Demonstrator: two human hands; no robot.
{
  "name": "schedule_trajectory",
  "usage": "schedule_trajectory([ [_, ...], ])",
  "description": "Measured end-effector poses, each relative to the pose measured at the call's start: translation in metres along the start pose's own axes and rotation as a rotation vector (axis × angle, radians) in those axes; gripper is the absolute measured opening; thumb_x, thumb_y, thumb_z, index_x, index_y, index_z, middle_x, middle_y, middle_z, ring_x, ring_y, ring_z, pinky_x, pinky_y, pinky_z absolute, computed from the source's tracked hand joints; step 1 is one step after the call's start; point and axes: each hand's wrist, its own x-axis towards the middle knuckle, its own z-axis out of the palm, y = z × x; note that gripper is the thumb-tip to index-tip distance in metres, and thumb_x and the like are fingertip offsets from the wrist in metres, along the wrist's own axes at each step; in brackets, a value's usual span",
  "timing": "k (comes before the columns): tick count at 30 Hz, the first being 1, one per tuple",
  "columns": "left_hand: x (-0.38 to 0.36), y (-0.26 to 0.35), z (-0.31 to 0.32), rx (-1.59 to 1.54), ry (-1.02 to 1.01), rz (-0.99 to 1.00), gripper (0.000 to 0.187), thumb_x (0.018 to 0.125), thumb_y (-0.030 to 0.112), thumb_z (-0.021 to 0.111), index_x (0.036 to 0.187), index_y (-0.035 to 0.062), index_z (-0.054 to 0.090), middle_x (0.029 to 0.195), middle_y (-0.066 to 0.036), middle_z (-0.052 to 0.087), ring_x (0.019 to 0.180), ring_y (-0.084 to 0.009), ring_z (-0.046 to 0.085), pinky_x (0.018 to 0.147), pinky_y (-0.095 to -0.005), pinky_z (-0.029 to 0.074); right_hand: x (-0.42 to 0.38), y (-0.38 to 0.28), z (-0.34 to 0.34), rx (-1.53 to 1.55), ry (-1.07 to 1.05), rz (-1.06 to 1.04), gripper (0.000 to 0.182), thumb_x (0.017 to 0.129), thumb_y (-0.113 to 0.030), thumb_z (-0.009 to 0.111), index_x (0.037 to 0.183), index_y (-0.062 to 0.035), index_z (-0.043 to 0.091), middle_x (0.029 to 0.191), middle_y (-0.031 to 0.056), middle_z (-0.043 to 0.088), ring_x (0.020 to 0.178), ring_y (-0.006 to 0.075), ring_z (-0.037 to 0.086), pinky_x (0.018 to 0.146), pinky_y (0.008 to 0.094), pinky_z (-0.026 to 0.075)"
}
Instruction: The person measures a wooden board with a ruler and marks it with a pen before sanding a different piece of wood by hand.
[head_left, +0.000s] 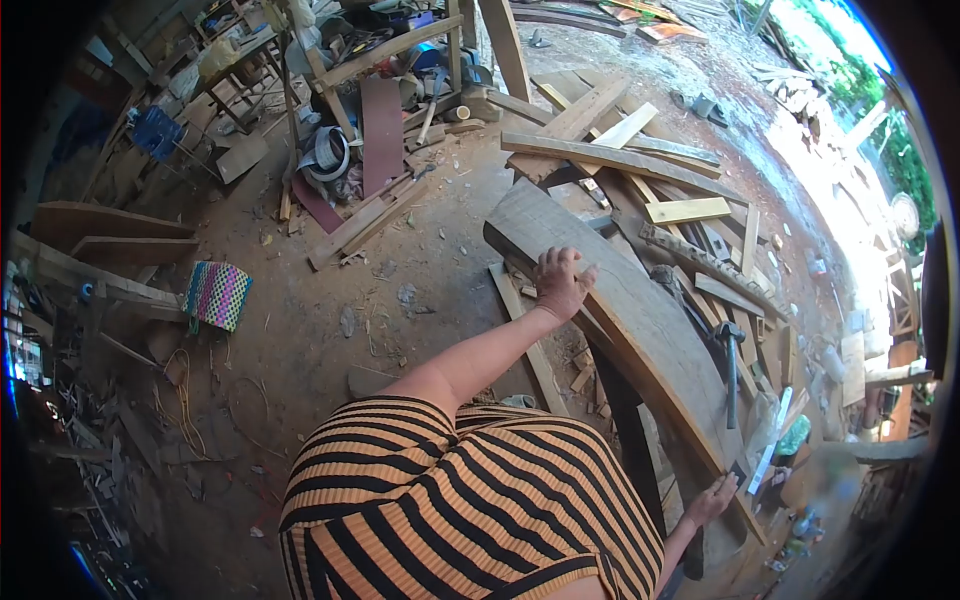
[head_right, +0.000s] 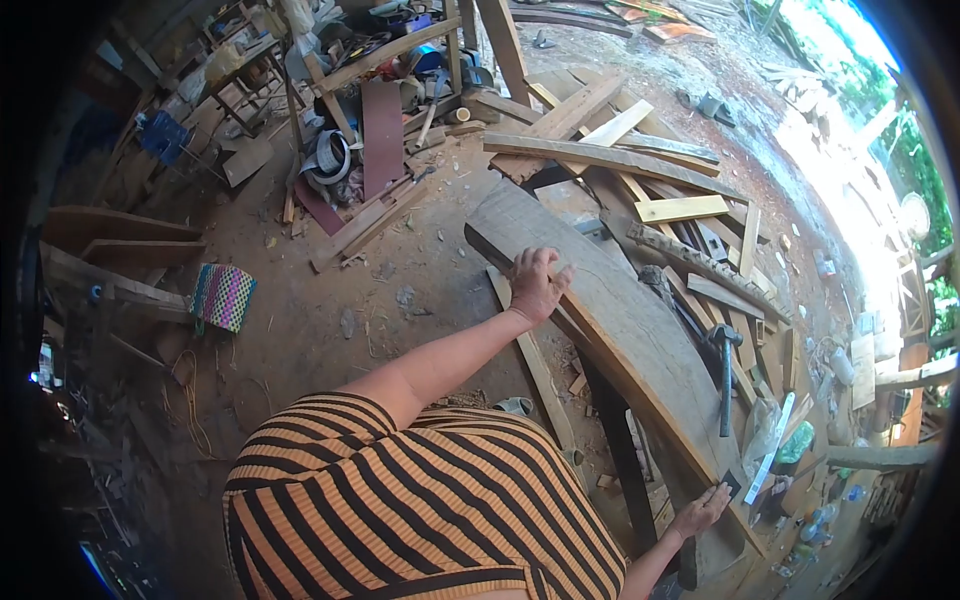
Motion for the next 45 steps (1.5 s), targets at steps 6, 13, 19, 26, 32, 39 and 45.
schedule_trajectory([
  [6, -0.025, 0.069, -0.004, 0.146, -0.295, 0.508, 0.054, 0.079, 0.039, 0.065, 0.122, 0.0089, 0.052, 0.125, -0.016, 0.048, 0.124, -0.0323, 0.038, 0.102, -0.0560, 0.024, -0.001, 0.005, 0.003, -0.014, 0.009, -0.033, 0.035, 0.098, -0.018, 0.044, 0.123, 0.0035, 0.057, 0.130, 0.0220, 0.054, 0.124, 0.0357, 0.047, 0.106, 0.0412, 0.033],
  [13, -0.098, 0.156, 0.039, 0.138, -0.966, 0.856, 0.056, 0.077, 0.038, 0.068, 0.122, 0.0078, 0.054, 0.116, -0.012, 0.057, 0.119, -0.0298, 0.044, 0.096, -0.0514, 0.032, 0.000, 0.000, 0.002, -0.029, 0.016, 0.012, 0.037, 0.099, -0.022, 0.045, 0.124, 0.0026, 0.056, 0.131, 0.0217, 0.053, 0.124, 0.0354, 0.047, 0.106, 0.0403, 0.034],
  [19, -0.151, 0.170, 0.093, 0.163, -0.941, 0.928, 0.040, 0.075, 0.033, 0.068, 0.104, 0.0091, 0.059, 0.100, -0.007, 0.063, 0.099, -0.0253, 0.057, 0.084, -0.0410, 0.040, -0.012, 0.003, 0.002, 0.052, 0.043, -0.018, 0.035, 0.098, -0.017, 0.045, 0.125, 0.0011, 0.056, 0.133, 0.0210, 0.052, 0.126, 0.0361, 0.046, 0.106, 0.0423, 0.033],
  [26, -0.172, 0.191, 0.117, 0.080, -0.775, 0.921, 0.022, 0.072, 0.030, 0.068, 0.085, 0.0127, 0.062, 0.092, -0.005, 0.062, 0.088, -0.0234, 0.059, 0.076, -0.0383, 0.043, -0.001, -0.010, -0.008, 0.113, 0.058, -0.038, 0.031, 0.096, -0.018, 0.050, 0.119, -0.0006, 0.061, 0.126, 0.0203, 0.057, 0.122, 0.0355, 0.050, 0.103, 0.0410, 0.036],
  [32, -0.175, 0.188, 0.124, 0.054, -0.682, 0.991, 0.023, 0.071, 0.033, 0.070, 0.082, 0.0158, 0.060, 0.086, -0.002, 0.059, 0.086, -0.0220, 0.058, 0.074, -0.0382, 0.044, 0.006, -0.035, -0.011, 0.151, -0.011, -0.354, 0.031, 0.094, -0.017, 0.051, 0.121, -0.0048, 0.061, 0.129, 0.0147, 0.057, 0.125, 0.0299, 0.049, 0.107, 0.0444, 0.031],
  [39, -0.177, 0.194, 0.120, 0.126, -0.609, 1.045, 0.027, 0.071, 0.037, 0.071, 0.081, 0.0164, 0.056, 0.083, 0.001, 0.056, 0.082, -0.0196, 0.056, 0.072, -0.0366, 0.043, 0.038, 0.194, -0.038, -0.025, 0.057, -0.013, 0.031, 0.092, -0.011, 0.051, 0.120, -0.0003, 0.060, 0.124, 0.0193, 0.059, 0.119, 0.0339, 0.052, 0.102, 0.0424, 0.037],
  [45, -0.179, 0.199, 0.120, 0.166, -0.579, 1.063, 0.030, 0.071, 0.040, 0.071, 0.080, 0.0163, 0.055, 0.082, 0.001, 0.056, 0.080, -0.0186, 0.056, 0.071, -0.0351, 0.043, 0.030, 0.137, -0.033, 0.144, 0.048, 0.019, 0.034, 0.095, -0.017, 0.050, 0.126, -0.0040, 0.057, 0.131, 0.0181, 0.054, 0.123, 0.0327, 0.048, 0.106, 0.0459, 0.030],
])
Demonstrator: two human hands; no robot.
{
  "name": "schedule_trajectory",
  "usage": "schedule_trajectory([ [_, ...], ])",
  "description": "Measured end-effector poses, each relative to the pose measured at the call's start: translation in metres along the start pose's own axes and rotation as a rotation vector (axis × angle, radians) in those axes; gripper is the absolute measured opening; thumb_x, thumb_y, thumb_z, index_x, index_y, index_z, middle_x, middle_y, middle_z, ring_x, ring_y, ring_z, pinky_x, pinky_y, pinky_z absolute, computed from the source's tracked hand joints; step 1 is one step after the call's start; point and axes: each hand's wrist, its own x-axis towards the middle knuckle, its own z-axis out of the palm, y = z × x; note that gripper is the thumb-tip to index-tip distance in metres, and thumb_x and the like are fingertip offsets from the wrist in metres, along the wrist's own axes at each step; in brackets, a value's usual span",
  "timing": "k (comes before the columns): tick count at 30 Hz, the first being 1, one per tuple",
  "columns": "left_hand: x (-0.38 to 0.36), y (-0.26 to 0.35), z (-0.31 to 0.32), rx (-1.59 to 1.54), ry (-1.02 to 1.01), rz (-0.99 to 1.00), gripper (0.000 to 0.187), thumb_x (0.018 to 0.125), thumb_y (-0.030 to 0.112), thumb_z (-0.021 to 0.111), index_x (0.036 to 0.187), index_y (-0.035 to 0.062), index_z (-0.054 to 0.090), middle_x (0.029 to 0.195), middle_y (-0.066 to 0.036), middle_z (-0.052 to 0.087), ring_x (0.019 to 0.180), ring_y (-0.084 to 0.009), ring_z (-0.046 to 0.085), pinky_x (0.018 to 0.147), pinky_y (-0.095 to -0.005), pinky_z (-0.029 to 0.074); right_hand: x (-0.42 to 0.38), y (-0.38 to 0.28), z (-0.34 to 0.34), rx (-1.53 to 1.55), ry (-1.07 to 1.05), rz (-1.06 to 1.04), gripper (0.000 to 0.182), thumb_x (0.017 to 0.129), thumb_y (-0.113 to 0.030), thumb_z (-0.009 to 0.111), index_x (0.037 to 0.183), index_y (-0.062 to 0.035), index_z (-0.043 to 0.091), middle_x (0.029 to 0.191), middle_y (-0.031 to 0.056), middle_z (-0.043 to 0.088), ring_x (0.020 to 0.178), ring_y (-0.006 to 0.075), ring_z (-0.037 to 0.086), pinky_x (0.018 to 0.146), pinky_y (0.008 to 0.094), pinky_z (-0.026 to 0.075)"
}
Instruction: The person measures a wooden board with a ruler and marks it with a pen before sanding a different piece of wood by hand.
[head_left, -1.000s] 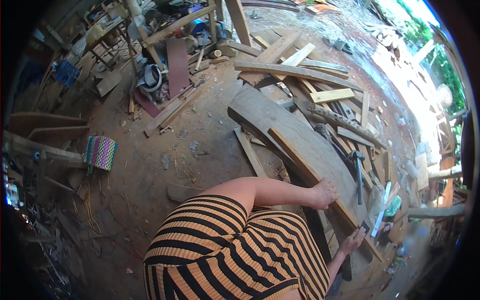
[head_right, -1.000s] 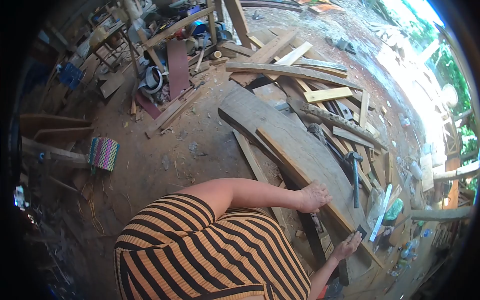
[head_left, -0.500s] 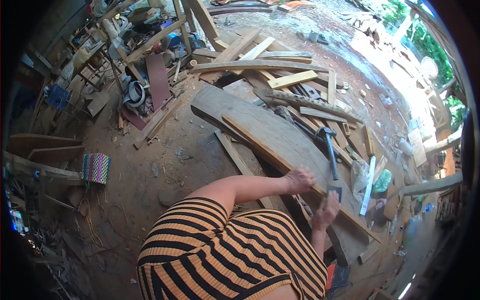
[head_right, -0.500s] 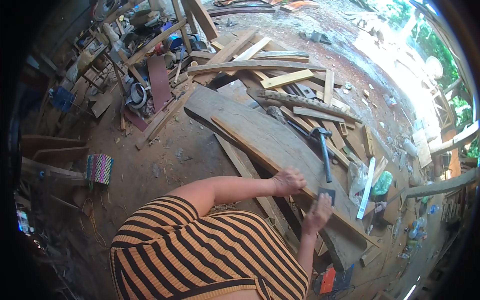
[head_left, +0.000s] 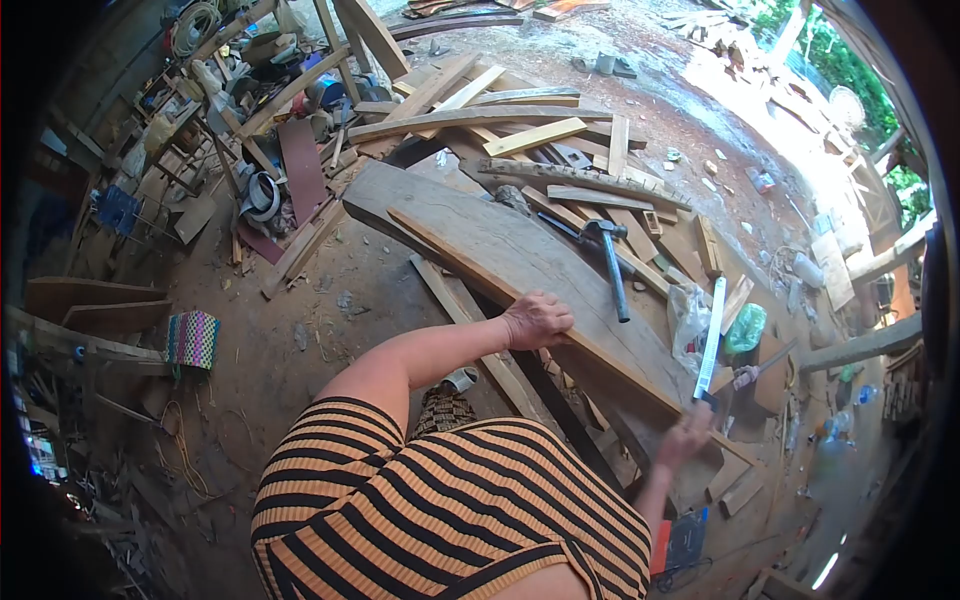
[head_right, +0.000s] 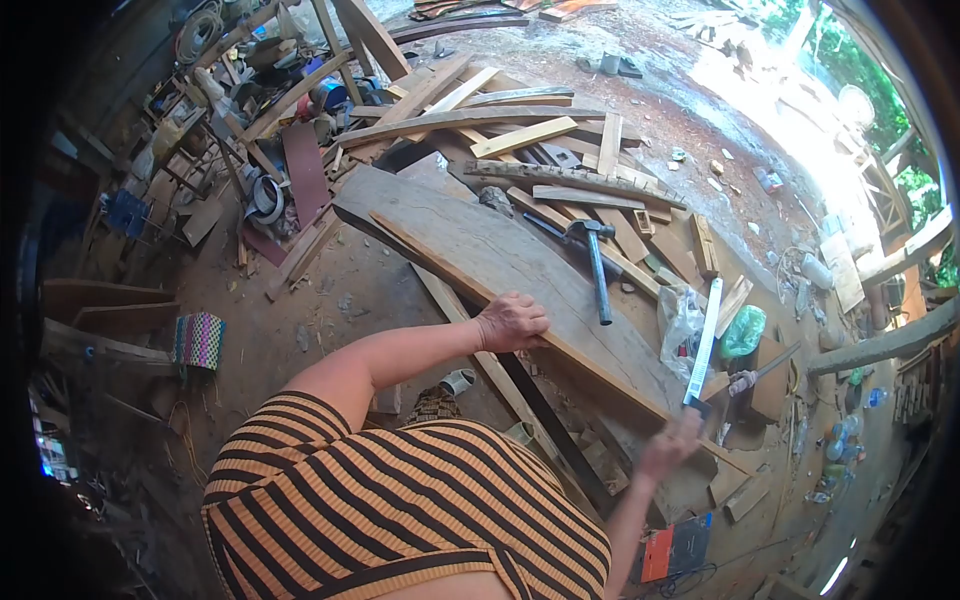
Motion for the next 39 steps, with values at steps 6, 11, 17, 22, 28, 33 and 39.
schedule_trajectory([
  [6, 0.002, 0.002, 0.002, 0.026, -0.018, 0.025, 0.030, 0.073, 0.038, 0.071, 0.075, 0.0154, 0.051, 0.075, -0.001, 0.054, 0.073, -0.0214, 0.057, 0.063, -0.0358, 0.046, -0.019, -0.062, 0.002, 0.177, -0.169, -0.398, 0.038, 0.087, -0.012, 0.058, 0.125, -0.0078, 0.058, 0.134, 0.0126, 0.053, 0.131, 0.0291, 0.043, 0.110, 0.0480, 0.027],
  [11, 0.011, 0.013, 0.005, -0.004, -0.024, 0.016, 0.028, 0.073, 0.033, 0.073, 0.075, 0.0145, 0.052, 0.073, -0.003, 0.055, 0.071, -0.0250, 0.057, 0.062, -0.0398, 0.043, 0.013, 0.096, -0.027, -0.056, 0.048, -0.030, 0.036, 0.091, -0.015, 0.052, 0.125, -0.0090, 0.058, 0.132, 0.0124, 0.055, 0.126, 0.0291, 0.047, 0.108, 0.0490, 0.027],
  [17, 0.014, 0.021, -0.002, 0.010, -0.077, -0.002, 0.026, 0.073, 0.030, 0.071, 0.076, 0.0130, 0.052, 0.075, -0.005, 0.055, 0.076, -0.0265, 0.055, 0.066, -0.0404, 0.040, 0.010, 0.064, -0.024, -0.080, 0.136, 0.072, 0.032, 0.094, -0.020, 0.048, 0.120, -0.0051, 0.060, 0.127, 0.0166, 0.057, 0.124, 0.0296, 0.049, 0.106, 0.0494, 0.029],
  [22, 0.016, 0.021, 0.000, 0.029, -0.110, -0.001, 0.026, 0.074, 0.028, 0.070, 0.077, 0.0110, 0.051, 0.075, -0.006, 0.053, 0.074, -0.0290, 0.054, 0.065, -0.0412, 0.040, -0.033, -0.014, -0.006, 0.186, 0.037, -0.241, 0.034, 0.087, -0.017, 0.057, 0.119, -0.0090, 0.061, 0.131, 0.0130, 0.056, 0.128, 0.0275, 0.047, 0.110, 0.0464, 0.027],
  [28, 0.019, 0.025, -0.005, 0.027, -0.128, -0.022, 0.026, 0.075, 0.028, 0.069, 0.076, 0.0100, 0.051, 0.075, -0.008, 0.053, 0.073, -0.0305, 0.054, 0.066, -0.0416, 0.041, 0.012, 0.131, -0.049, 0.064, 0.256, -0.146, 0.027, 0.086, -0.013, 0.056, 0.109, -0.0025, 0.064, 0.116, 0.0175, 0.062, 0.112, 0.0306, 0.057, 0.098, 0.0469, 0.038],
  [33, 0.022, 0.027, -0.006, 0.017, -0.131, -0.018, 0.025, 0.075, 0.026, 0.069, 0.076, 0.0098, 0.051, 0.074, -0.008, 0.053, 0.073, -0.0306, 0.053, 0.066, -0.0416, 0.041, 0.019, 0.185, -0.041, -0.208, 0.328, 0.312, 0.034, 0.093, -0.021, 0.052, 0.121, -0.0046, 0.061, 0.133, 0.0157, 0.054, 0.126, 0.0293, 0.048, 0.107, 0.0476, 0.030],
  [39, 0.023, 0.029, -0.008, 0.018, -0.153, -0.019, 0.024, 0.074, 0.025, 0.069, 0.076, 0.0095, 0.051, 0.074, -0.009, 0.053, 0.074, -0.0308, 0.053, 0.065, -0.0420, 0.042, -0.022, 0.039, -0.020, 0.083, 0.182, -0.143, 0.034, 0.088, -0.018, 0.056, 0.119, -0.0051, 0.061, 0.130, 0.0163, 0.055, 0.127, 0.0299, 0.048, 0.107, 0.0473, 0.030],
])
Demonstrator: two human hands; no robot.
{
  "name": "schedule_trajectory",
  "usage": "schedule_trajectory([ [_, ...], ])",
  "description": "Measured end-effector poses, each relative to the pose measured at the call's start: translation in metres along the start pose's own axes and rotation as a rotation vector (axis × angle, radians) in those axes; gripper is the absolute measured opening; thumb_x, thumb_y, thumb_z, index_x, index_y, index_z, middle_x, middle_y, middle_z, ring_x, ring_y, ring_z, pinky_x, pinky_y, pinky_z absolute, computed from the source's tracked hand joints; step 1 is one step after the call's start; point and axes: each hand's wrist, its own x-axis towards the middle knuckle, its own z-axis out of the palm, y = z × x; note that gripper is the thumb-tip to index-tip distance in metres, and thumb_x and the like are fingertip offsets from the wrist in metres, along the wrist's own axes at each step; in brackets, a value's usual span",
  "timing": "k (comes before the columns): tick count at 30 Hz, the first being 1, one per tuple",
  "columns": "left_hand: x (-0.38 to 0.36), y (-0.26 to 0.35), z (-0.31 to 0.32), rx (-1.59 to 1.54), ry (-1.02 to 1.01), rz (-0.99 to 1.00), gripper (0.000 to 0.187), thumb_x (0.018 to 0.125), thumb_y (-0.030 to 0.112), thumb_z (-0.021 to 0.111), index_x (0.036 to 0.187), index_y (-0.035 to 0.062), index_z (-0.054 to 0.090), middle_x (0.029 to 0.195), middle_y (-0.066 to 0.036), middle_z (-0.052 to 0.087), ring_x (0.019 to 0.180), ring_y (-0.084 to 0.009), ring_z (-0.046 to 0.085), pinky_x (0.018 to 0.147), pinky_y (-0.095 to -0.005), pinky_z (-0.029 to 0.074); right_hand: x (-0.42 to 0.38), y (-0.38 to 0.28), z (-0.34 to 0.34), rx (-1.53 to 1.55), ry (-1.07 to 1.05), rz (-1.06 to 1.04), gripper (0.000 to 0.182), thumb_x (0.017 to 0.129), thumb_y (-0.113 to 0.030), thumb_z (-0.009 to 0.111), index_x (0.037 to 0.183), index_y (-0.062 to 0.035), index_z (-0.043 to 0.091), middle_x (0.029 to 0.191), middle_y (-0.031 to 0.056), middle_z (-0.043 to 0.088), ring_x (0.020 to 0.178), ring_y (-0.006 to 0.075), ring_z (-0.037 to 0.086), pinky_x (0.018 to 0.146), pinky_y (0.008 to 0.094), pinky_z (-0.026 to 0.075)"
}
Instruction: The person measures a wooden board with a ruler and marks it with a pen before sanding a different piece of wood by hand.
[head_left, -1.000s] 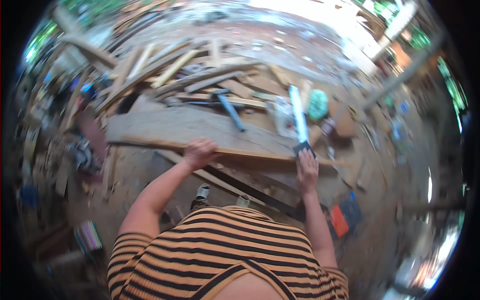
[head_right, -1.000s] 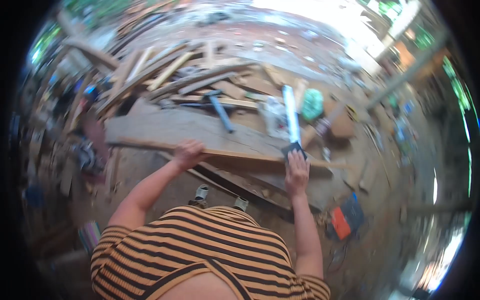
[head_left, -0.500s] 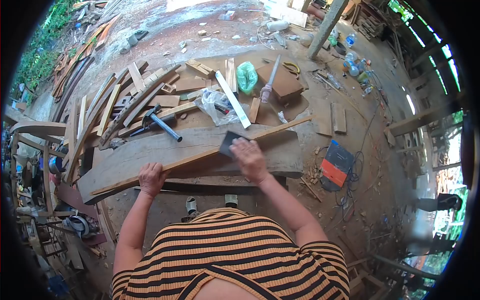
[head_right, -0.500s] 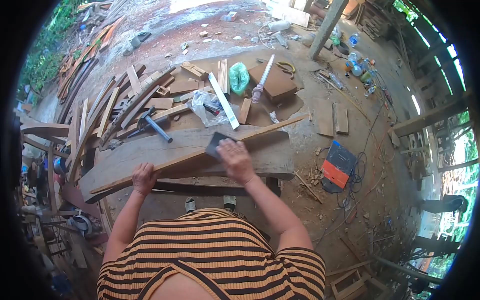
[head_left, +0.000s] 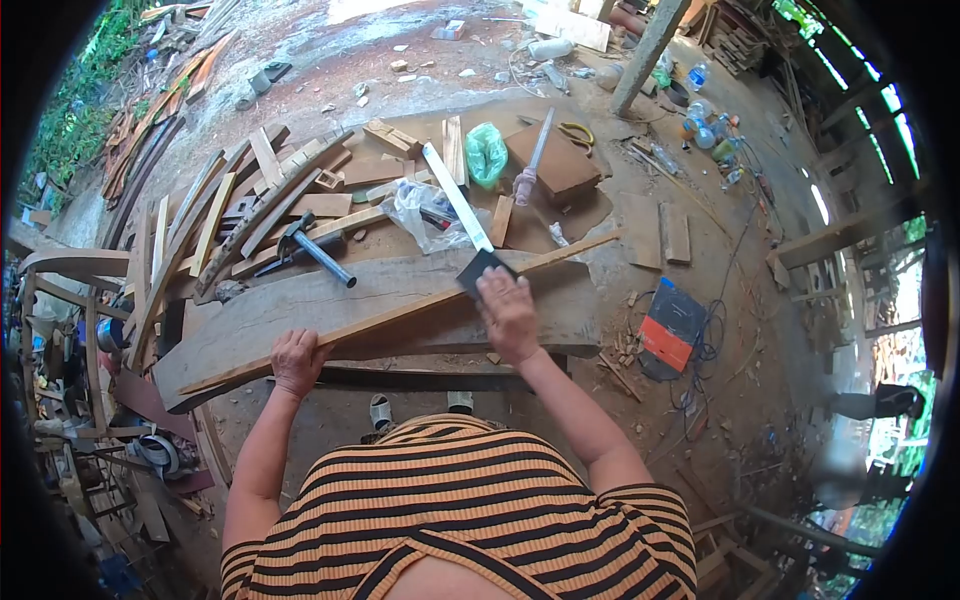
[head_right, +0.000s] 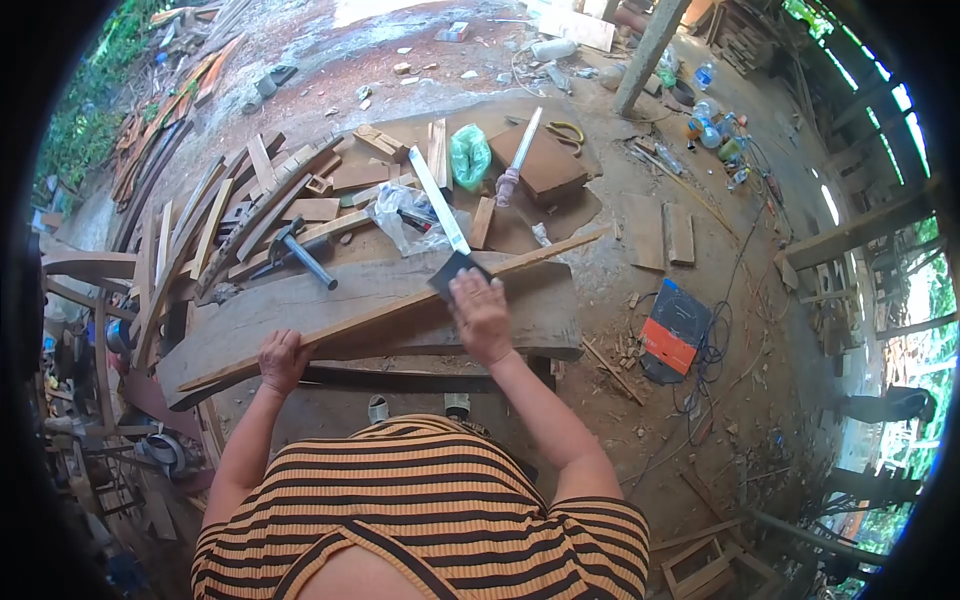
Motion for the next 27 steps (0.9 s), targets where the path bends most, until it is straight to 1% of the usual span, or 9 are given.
schedule_trajectory([
  [2, 0.000, 0.000, 0.000, 0.011, 0.000, -0.007, 0.024, 0.074, 0.025, 0.069, 0.076, 0.0094, 0.051, 0.075, -0.009, 0.053, 0.074, -0.0309, 0.053, 0.065, -0.0420, 0.042, -0.001, -0.008, -0.006, 0.084, -0.133, -0.115, 0.032, 0.086, -0.014, 0.056, 0.116, -0.0051, 0.062, 0.127, 0.0171, 0.058, 0.123, 0.0292, 0.052, 0.105, 0.0471, 0.033],
  [5, 0.000, -0.001, 0.000, 0.005, -0.007, 0.001, 0.025, 0.075, 0.026, 0.069, 0.076, 0.0093, 0.051, 0.075, -0.009, 0.053, 0.074, -0.0310, 0.053, 0.065, -0.0418, 0.042, 0.016, 0.072, -0.022, -0.123, 0.022, -0.166, 0.030, 0.085, -0.014, 0.058, 0.113, -0.0073, 0.064, 0.123, 0.0147, 0.061, 0.115, 0.0298, 0.057, 0.102, 0.0464, 0.036],
  [7, -0.001, -0.002, 0.001, 0.015, -0.003, 0.002, 0.025, 0.075, 0.026, 0.069, 0.076, 0.0093, 0.051, 0.075, -0.009, 0.053, 0.074, -0.0309, 0.053, 0.065, -0.0418, 0.042, 0.023, 0.144, -0.033, -0.222, 0.042, 0.098, 0.030, 0.089, -0.016, 0.055, 0.116, -0.0055, 0.063, 0.124, 0.0181, 0.059, 0.116, 0.0318, 0.055, 0.101, 0.0471, 0.036],
  [8, -0.002, -0.003, 0.002, 0.021, 0.004, 0.007, 0.026, 0.075, 0.027, 0.069, 0.075, 0.0093, 0.051, 0.075, -0.009, 0.053, 0.074, -0.0308, 0.053, 0.065, -0.0417, 0.042, 0.028, 0.155, -0.041, -0.399, 0.087, 0.185, 0.030, 0.091, -0.017, 0.054, 0.117, -0.0041, 0.062, 0.125, 0.0199, 0.058, 0.117, 0.0324, 0.054, 0.100, 0.0472, 0.036],
  [11, -0.002, -0.004, 0.003, 0.031, -0.008, 0.005, 0.026, 0.076, 0.027, 0.069, 0.075, 0.0093, 0.051, 0.075, -0.009, 0.053, 0.074, -0.0307, 0.054, 0.065, -0.0418, 0.042, 0.026, 0.158, -0.037, -0.359, 0.163, 0.383, 0.033, 0.092, -0.018, 0.052, 0.120, -0.0013, 0.059, 0.127, 0.0206, 0.056, 0.120, 0.0329, 0.051, 0.101, 0.0477, 0.035],
  [17, -0.001, -0.003, 0.002, 0.016, -0.002, 0.002, 0.026, 0.076, 0.028, 0.069, 0.075, 0.0095, 0.051, 0.074, -0.008, 0.053, 0.074, -0.0305, 0.054, 0.065, -0.0417, 0.041, -0.012, -0.036, 0.003, 0.089, -0.019, -0.019, 0.033, 0.087, -0.015, 0.055, 0.118, -0.0018, 0.060, 0.127, 0.0189, 0.056, 0.122, 0.0338, 0.051, 0.104, 0.0481, 0.034],
  [22, -0.003, -0.007, 0.006, 0.026, 0.006, 0.009, 0.026, 0.074, 0.028, 0.070, 0.076, 0.0102, 0.051, 0.074, -0.007, 0.053, 0.073, -0.0293, 0.053, 0.065, -0.0413, 0.041, 0.000, 0.000, -0.017, 0.030, -0.043, -0.253, 0.033, 0.082, -0.010, 0.056, 0.113, -0.0025, 0.061, 0.122, 0.0183, 0.060, 0.117, 0.0305, 0.055, 0.097, 0.0450, 0.040],
  [24, -0.003, -0.006, 0.004, 0.035, -0.008, -0.001, 0.026, 0.073, 0.028, 0.071, 0.076, 0.0109, 0.051, 0.074, -0.006, 0.053, 0.073, -0.0281, 0.053, 0.065, -0.0410, 0.040, 0.011, 0.064, -0.030, -0.180, 0.044, -0.073, 0.030, 0.084, -0.010, 0.055, 0.112, -0.0008, 0.061, 0.117, 0.0191, 0.061, 0.114, 0.0315, 0.057, 0.095, 0.0443, 0.041],
  [27, -0.002, -0.004, 0.004, 0.027, 0.010, 0.008, 0.027, 0.074, 0.029, 0.071, 0.075, 0.0110, 0.051, 0.074, -0.006, 0.053, 0.073, -0.0279, 0.053, 0.065, -0.0408, 0.040, 0.012, 0.141, -0.040, -0.350, 0.078, 0.353, 0.037, 0.092, -0.018, 0.053, 0.123, 0.0000, 0.057, 0.130, 0.0212, 0.054, 0.125, 0.0314, 0.048, 0.104, 0.0433, 0.035],
])
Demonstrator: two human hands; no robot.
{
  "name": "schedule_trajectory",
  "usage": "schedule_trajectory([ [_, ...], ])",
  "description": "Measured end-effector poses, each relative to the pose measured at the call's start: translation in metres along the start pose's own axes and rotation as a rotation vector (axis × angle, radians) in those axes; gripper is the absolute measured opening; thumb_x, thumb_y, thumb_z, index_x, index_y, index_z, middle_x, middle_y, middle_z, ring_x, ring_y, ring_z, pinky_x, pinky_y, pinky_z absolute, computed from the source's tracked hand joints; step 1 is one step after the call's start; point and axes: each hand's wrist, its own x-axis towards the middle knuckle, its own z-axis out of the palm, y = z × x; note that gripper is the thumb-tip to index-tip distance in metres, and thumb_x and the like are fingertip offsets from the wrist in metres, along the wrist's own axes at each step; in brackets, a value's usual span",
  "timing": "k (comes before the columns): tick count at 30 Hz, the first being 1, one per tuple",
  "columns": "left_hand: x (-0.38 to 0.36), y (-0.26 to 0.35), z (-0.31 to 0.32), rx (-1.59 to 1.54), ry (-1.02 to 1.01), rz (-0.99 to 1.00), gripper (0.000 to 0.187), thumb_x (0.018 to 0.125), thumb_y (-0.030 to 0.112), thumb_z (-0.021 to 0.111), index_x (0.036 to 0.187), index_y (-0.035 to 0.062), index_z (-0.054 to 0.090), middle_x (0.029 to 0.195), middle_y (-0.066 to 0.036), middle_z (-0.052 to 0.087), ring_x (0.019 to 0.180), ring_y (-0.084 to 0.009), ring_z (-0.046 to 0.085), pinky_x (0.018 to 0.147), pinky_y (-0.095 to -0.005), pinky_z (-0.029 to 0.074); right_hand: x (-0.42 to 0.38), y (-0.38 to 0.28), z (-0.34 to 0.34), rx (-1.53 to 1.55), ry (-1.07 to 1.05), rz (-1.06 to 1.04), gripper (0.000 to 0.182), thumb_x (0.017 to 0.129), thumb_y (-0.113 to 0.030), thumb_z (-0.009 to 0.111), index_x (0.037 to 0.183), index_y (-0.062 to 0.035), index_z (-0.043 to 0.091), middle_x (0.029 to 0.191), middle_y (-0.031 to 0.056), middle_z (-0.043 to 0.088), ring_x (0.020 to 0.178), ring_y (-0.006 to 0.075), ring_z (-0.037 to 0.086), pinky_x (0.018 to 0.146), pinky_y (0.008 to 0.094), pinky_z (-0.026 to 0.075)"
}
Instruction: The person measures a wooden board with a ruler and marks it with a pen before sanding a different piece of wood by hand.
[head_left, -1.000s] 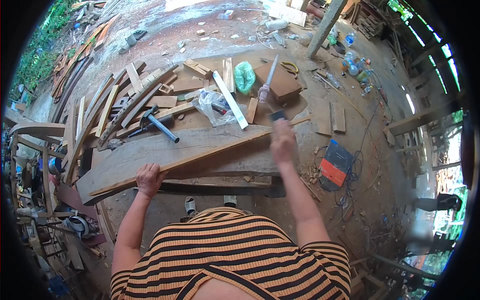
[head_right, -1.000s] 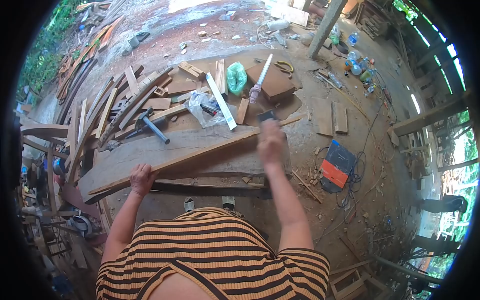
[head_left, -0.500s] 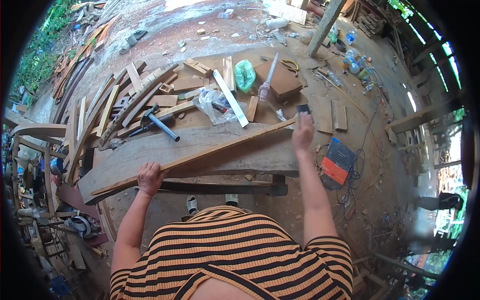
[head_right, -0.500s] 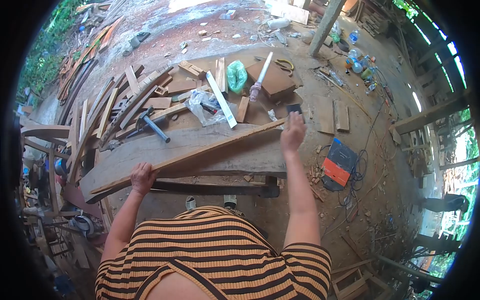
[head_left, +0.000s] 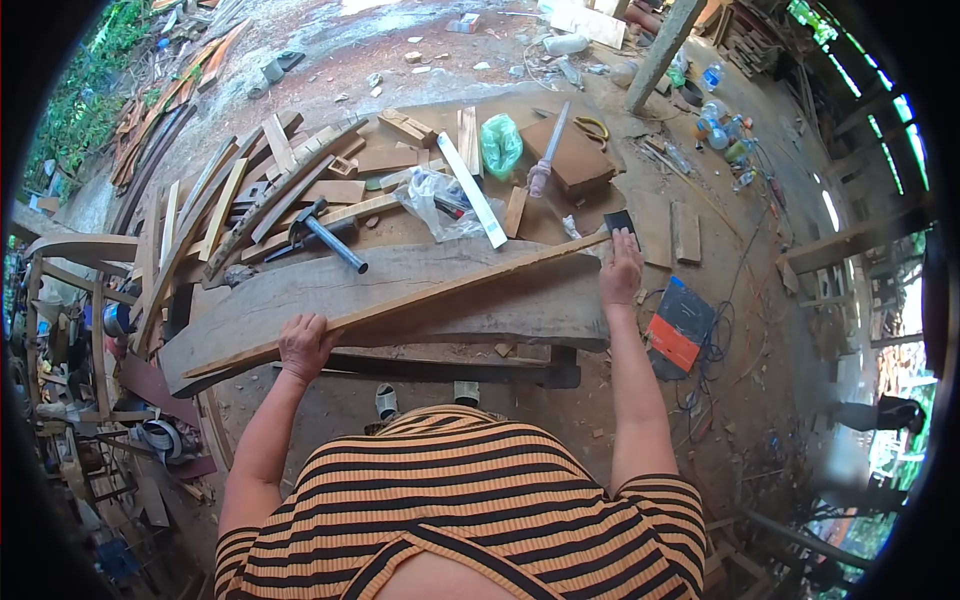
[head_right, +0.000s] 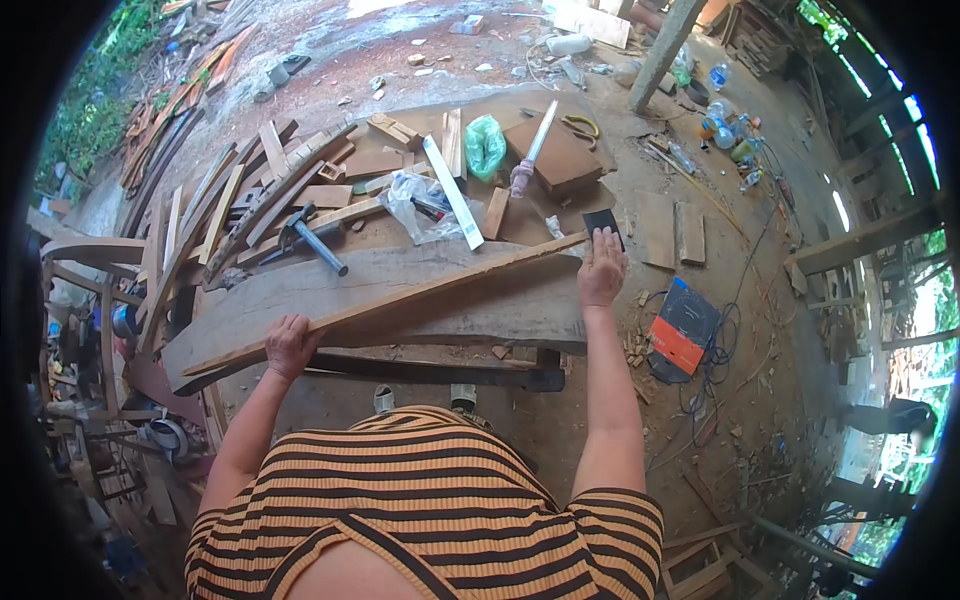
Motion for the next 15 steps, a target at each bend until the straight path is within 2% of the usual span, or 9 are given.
schedule_trajectory([
  [1, 0.000, -0.001, 0.000, 0.000, -0.002, 0.002, 0.027, 0.075, 0.029, 0.070, 0.075, 0.0111, 0.050, 0.073, -0.006, 0.052, 0.073, -0.0277, 0.053, 0.065, -0.0407, 0.040, -0.004, -0.003, 0.008, -0.001, 0.001, -0.002, 0.037, 0.092, -0.018, 0.053, 0.123, 0.0000, 0.057, 0.130, 0.0212, 0.054, 0.125, 0.0314, 0.048, 0.104, 0.0433, 0.035],
  [3, -0.001, -0.003, 0.001, -0.002, -0.004, 0.001, 0.027, 0.075, 0.030, 0.070, 0.074, 0.0111, 0.050, 0.073, -0.006, 0.052, 0.072, -0.0276, 0.053, 0.065, -0.0405, 0.040, -0.021, -0.039, 0.021, 0.163, 0.045, 0.032, 0.040, 0.093, -0.020, 0.052, 0.128, -0.0006, 0.054, 0.137, 0.0199, 0.048, 0.131, 0.0325, 0.041, 0.109, 0.0446, 0.028],
  [5, -0.001, -0.003, 0.001, 0.001, -0.009, 0.001, 0.028, 0.075, 0.030, 0.070, 0.074, 0.0112, 0.050, 0.073, -0.006, 0.052, 0.072, -0.0275, 0.053, 0.065, -0.0404, 0.040, -0.052, -0.113, -0.002, 0.365, -0.014, -0.005, 0.039, 0.093, -0.020, 0.052, 0.127, -0.0015, 0.055, 0.140, 0.0177, 0.046, 0.133, 0.0338, 0.038, 0.112, 0.0455, 0.025],
  [8, 0.000, -0.003, 0.001, 0.003, -0.019, 0.000, 0.027, 0.075, 0.030, 0.070, 0.075, 0.0113, 0.050, 0.074, -0.006, 0.053, 0.073, -0.0275, 0.053, 0.064, -0.0406, 0.040, -0.097, -0.176, -0.010, 0.539, -0.156, -0.328, 0.039, 0.088, -0.014, 0.055, 0.125, -0.0013, 0.056, 0.134, 0.0178, 0.052, 0.129, 0.0332, 0.044, 0.110, 0.0457, 0.027],
  [9, 0.000, -0.003, 0.001, 0.006, -0.019, 0.003, 0.027, 0.075, 0.030, 0.070, 0.075, 0.0113, 0.050, 0.074, -0.006, 0.053, 0.073, -0.0275, 0.053, 0.064, -0.0406, 0.040, -0.096, -0.173, -0.009, 0.541, -0.154, -0.326, 0.039, 0.088, -0.014, 0.055, 0.125, -0.0013, 0.056, 0.134, 0.0178, 0.052, 0.129, 0.0332, 0.044, 0.110, 0.0457, 0.027],
  [11, 0.000, -0.005, 0.002, 0.000, -0.008, 0.010, 0.027, 0.074, 0.029, 0.070, 0.075, 0.0112, 0.050, 0.074, -0.006, 0.053, 0.074, -0.0275, 0.053, 0.064, -0.0408, 0.040, -0.088, -0.155, -0.006, 0.418, -0.127, -0.541, 0.039, 0.084, -0.010, 0.055, 0.122, -0.0027, 0.058, 0.129, 0.0176, 0.056, 0.125, 0.0326, 0.050, 0.107, 0.0460, 0.032],
  [12, -0.001, -0.004, 0.001, 0.002, -0.010, 0.008, 0.027, 0.074, 0.029, 0.070, 0.075, 0.0112, 0.050, 0.074, -0.006, 0.053, 0.074, -0.0275, 0.053, 0.064, -0.0408, 0.040, -0.066, -0.138, -0.014, 0.399, -0.069, -0.519, 0.040, 0.082, -0.009, 0.055, 0.121, -0.0048, 0.059, 0.127, 0.0164, 0.057, 0.121, 0.0323, 0.053, 0.103, 0.0459, 0.036],
  [15, 0.000, -0.001, -0.001, -0.014, -0.004, 0.007, 0.027, 0.074, 0.028, 0.070, 0.075, 0.0093, 0.050, 0.073, -0.008, 0.052, 0.072, -0.0307, 0.053, 0.064, -0.0423, 0.041, -0.016, -0.046, 0.007, 0.142, 0.036, -0.287, 0.035, 0.088, -0.012, 0.051, 0.121, -0.0041, 0.060, 0.129, 0.0156, 0.057, 0.121, 0.0326, 0.052, 0.102, 0.0472, 0.036],
])
